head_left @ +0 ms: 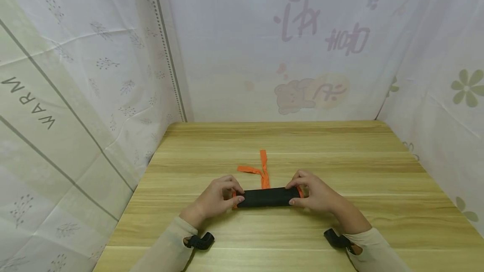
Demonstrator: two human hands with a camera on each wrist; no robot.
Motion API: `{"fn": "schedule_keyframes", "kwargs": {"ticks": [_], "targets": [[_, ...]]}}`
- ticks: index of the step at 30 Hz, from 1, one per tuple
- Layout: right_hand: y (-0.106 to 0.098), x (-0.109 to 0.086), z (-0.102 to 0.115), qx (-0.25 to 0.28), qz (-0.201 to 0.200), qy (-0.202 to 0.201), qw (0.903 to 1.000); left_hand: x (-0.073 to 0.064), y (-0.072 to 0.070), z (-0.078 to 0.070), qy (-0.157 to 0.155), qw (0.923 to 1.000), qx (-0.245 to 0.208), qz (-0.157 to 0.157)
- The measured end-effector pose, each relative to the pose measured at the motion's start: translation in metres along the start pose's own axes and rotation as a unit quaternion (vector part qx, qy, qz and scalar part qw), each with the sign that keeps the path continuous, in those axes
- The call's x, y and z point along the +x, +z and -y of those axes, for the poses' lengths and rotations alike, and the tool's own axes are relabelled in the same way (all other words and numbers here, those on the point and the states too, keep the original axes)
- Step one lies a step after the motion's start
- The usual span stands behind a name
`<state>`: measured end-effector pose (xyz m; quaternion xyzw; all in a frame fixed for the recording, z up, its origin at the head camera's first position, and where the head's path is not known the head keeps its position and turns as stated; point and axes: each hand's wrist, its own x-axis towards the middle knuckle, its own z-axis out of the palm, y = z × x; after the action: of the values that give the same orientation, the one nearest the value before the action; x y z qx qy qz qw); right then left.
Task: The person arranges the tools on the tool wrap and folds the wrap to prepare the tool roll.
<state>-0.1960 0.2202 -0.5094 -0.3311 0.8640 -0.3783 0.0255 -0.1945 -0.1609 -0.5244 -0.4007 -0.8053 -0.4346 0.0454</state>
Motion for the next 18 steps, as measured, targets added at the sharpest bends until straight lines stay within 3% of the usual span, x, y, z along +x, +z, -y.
{"fn": "schedule_keyframes", "kwargs": {"ticks": [10, 18], "targets": [[-0.0011, -0.0009, -0.0019, -0.032, 0.02, 0.013, 0.9992, -0.0018, -0.0008, 0.002, -0.017, 0.9975, 0.068, 0.014], [-0.0031, 0.0007, 0.0014, -0.042, 0.044, 0.043, 0.9972, 0.0003, -0.0024, -0.0026, -0.058, 0.9914, 0.117, 0.013]]}}
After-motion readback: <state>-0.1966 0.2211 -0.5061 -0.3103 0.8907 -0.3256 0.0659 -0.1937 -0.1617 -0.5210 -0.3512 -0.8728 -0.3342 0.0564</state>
